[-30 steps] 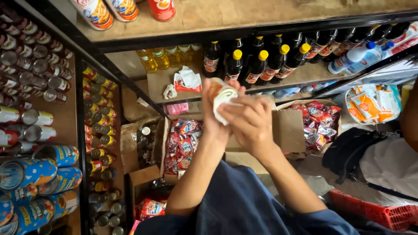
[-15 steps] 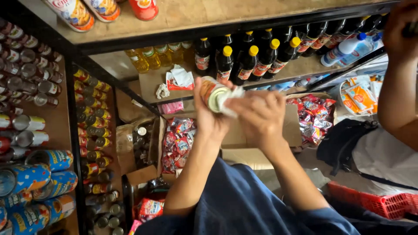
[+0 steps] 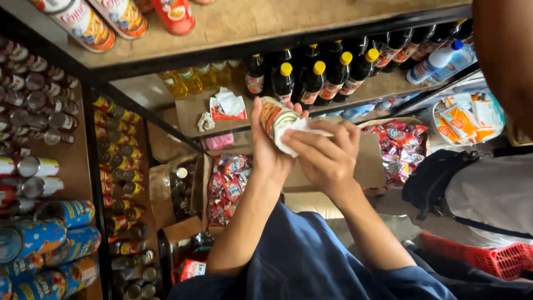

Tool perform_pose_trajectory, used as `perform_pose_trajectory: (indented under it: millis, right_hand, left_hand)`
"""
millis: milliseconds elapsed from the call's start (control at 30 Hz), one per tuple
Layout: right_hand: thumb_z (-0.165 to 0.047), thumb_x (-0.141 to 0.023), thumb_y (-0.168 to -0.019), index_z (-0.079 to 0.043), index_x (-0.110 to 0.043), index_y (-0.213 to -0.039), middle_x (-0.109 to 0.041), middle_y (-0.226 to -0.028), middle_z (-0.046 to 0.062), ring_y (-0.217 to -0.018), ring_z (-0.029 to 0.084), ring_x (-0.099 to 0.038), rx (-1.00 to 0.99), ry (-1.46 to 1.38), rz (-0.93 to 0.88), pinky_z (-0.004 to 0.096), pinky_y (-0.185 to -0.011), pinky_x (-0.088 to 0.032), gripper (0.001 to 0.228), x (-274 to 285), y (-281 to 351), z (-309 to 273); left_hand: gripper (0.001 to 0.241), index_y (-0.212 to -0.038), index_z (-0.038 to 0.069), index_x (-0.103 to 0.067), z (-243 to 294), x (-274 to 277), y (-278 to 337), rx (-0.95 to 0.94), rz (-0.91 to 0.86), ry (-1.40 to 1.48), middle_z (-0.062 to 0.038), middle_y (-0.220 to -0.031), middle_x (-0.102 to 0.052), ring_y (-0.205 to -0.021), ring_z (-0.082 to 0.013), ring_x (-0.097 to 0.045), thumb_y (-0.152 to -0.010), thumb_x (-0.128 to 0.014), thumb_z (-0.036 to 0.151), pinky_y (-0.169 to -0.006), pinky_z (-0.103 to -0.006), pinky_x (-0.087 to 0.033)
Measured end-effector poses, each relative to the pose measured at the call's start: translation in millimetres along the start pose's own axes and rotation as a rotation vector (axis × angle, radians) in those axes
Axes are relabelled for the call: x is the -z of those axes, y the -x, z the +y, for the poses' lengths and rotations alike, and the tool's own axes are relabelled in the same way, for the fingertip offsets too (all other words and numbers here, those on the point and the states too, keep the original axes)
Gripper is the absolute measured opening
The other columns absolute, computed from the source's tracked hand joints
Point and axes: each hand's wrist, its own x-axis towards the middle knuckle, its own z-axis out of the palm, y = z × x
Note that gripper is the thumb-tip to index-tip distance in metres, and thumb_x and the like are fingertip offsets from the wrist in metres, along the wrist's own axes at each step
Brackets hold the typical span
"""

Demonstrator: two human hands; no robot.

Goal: Wiping dust off canned goods with a cloth and placing them into a cardboard box.

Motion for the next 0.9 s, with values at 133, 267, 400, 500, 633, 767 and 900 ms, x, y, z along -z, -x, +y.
perform_pose_trajectory:
  millis: [133,267,400,500,633,767,900]
  right_hand:
    - [-0.006,-0.07,-0.096,-0.018,-0.084,-0.097,-0.079,-0.098,-0.003,-0.095,0.026,-0.067,-0.029,-0.001,-0.014,0.041,-0.09,-0.041,0.018,-2.1,1.5,2.4]
    - [-0.006,-0.069,-0.095,-0.019,-0.083,-0.094,-0.079,-0.097,-0.004,-0.095,0.027,-0.066,-0.007,0.012,-0.03,0.041,-0.089,-0.04,0.019,-1.2,4.3,5.5]
    - [-0.002,-0.071,-0.093,-0.018,-0.084,-0.097,-0.079,-0.099,-0.004,-0.097,0.027,-0.067,-0.08,0.025,-0.019,0.041,-0.091,-0.04,0.021,-1.5,4.8,9.3]
    - [-0.004,-0.069,-0.09,-0.017,-0.083,-0.096,-0.079,-0.098,-0.002,-0.094,0.028,-0.067,-0.056,-0.088,-0.032,0.041,-0.085,-0.044,0.02,-5.0,14.7,6.8]
    - [-0.006,-0.074,-0.087,-0.019,-0.083,-0.096,-0.079,-0.097,-0.004,-0.094,0.026,-0.065,-0.063,-0.009,-0.064,0.04,-0.087,-0.042,0.018,6.9,10.4,20.2]
    - [-0.006,-0.074,-0.09,-0.018,-0.085,-0.096,-0.08,-0.095,-0.002,-0.089,0.028,-0.064,-0.07,-0.038,0.045,0.04,-0.087,-0.044,0.016,-5.6,10.8,16.3]
    - [-0.004,-0.073,-0.085,-0.018,-0.084,-0.098,-0.08,-0.101,-0.005,-0.095,0.025,-0.067,-0.088,-0.126,-0.06,0.037,-0.089,-0.045,0.022,5.5,27.7,14.4]
  left_hand:
    - [0.06,-0.108,-0.001,-0.059,-2.9,-0.9,5.1,0.025,0.027,-0.007,-0.011,-0.096,-0.072,-0.091,-0.0264,-0.075,-0.084,-0.081,0.048,-0.089,-0.0436,-0.064]
    - [0.062,-0.109,0.0,-0.059,4.6,1.4,0.1,0.018,0.012,-0.047,-0.009,-0.098,-0.071,-0.093,-0.0253,-0.075,-0.084,-0.079,0.052,-0.091,-0.0427,-0.063]
    - [0.058,-0.107,0.0,-0.061,-5.6,9.3,-8.5,0.018,0.008,-0.015,-0.01,-0.096,-0.072,-0.094,-0.0262,-0.075,-0.085,-0.079,0.051,-0.088,-0.0413,-0.065]
    - [0.058,-0.106,0.001,-0.059,-2.8,-0.6,-1.7,0.075,0.012,-0.061,-0.009,-0.095,-0.072,-0.091,-0.0247,-0.075,-0.084,-0.08,0.05,-0.089,-0.043,-0.063]
    - [0.06,-0.109,-0.001,-0.059,-7.2,0.4,-4.3,0.051,-0.011,-0.026,-0.01,-0.098,-0.071,-0.095,-0.0264,-0.074,-0.085,-0.079,0.05,-0.092,-0.0448,-0.063]
    - [0.059,-0.106,0.001,-0.057,-23.8,-8.0,7.2,0.124,0.015,-0.005,-0.009,-0.096,-0.07,-0.093,-0.0256,-0.073,-0.084,-0.081,0.05,-0.089,-0.045,-0.063]
    - [0.061,-0.106,0.002,-0.062,-12.0,17.0,-20.6,0.104,-0.043,-0.055,-0.009,-0.097,-0.073,-0.094,-0.025,-0.075,-0.088,-0.073,0.059,-0.094,-0.0433,-0.062]
